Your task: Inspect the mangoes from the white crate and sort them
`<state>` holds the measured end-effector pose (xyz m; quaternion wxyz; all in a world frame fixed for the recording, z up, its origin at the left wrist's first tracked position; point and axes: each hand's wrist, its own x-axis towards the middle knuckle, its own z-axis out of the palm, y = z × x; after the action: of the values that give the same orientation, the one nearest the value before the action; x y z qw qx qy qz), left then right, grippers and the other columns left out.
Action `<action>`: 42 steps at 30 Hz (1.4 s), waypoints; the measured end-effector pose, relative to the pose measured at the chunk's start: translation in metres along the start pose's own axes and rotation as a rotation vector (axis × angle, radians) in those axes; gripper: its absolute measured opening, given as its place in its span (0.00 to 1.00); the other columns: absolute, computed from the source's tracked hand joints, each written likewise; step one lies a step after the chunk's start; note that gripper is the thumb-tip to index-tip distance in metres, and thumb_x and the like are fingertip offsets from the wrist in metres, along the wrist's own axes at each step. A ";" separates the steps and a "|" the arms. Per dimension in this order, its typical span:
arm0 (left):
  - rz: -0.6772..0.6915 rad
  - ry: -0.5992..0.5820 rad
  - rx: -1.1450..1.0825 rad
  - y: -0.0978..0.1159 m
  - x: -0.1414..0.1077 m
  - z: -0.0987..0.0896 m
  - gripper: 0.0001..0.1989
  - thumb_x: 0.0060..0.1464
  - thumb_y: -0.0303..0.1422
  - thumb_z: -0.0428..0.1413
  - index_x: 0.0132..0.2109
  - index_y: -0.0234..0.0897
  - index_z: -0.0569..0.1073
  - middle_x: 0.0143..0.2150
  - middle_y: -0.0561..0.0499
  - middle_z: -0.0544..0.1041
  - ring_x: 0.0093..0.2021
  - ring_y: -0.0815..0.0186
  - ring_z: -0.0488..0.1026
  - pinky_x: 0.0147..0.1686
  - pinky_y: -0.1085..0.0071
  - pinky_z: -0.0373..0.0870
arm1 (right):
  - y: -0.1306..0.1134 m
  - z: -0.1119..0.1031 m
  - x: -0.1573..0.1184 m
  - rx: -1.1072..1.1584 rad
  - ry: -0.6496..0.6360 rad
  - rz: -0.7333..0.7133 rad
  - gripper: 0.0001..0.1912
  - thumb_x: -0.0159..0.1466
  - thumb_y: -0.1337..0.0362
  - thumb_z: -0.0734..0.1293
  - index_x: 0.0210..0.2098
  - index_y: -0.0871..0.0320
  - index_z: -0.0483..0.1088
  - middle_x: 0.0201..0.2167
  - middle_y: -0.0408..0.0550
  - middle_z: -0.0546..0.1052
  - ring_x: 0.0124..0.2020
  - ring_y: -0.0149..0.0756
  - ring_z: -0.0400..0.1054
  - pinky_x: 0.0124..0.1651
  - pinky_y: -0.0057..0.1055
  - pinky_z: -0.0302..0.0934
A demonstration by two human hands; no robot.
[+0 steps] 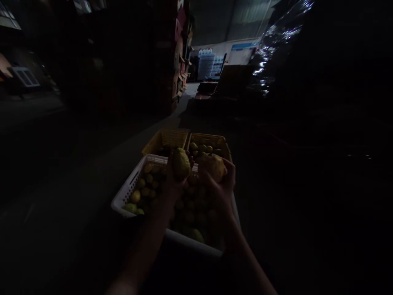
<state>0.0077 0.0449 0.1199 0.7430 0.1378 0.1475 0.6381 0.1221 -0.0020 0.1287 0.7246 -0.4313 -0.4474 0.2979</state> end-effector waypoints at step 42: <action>0.039 -0.040 0.219 0.001 -0.015 0.001 0.17 0.55 0.39 0.51 0.25 0.35 0.76 0.24 0.48 0.77 0.37 0.58 0.77 0.46 0.62 0.70 | 0.011 -0.006 -0.017 -0.076 0.103 -0.456 0.16 0.63 0.57 0.60 0.42 0.55 0.75 0.38 0.49 0.79 0.41 0.44 0.72 0.44 0.41 0.64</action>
<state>0.0050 0.0305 0.1216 0.7136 0.2337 0.1988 0.6298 0.1193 -0.0134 0.1110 0.7783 -0.3609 -0.5065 0.0871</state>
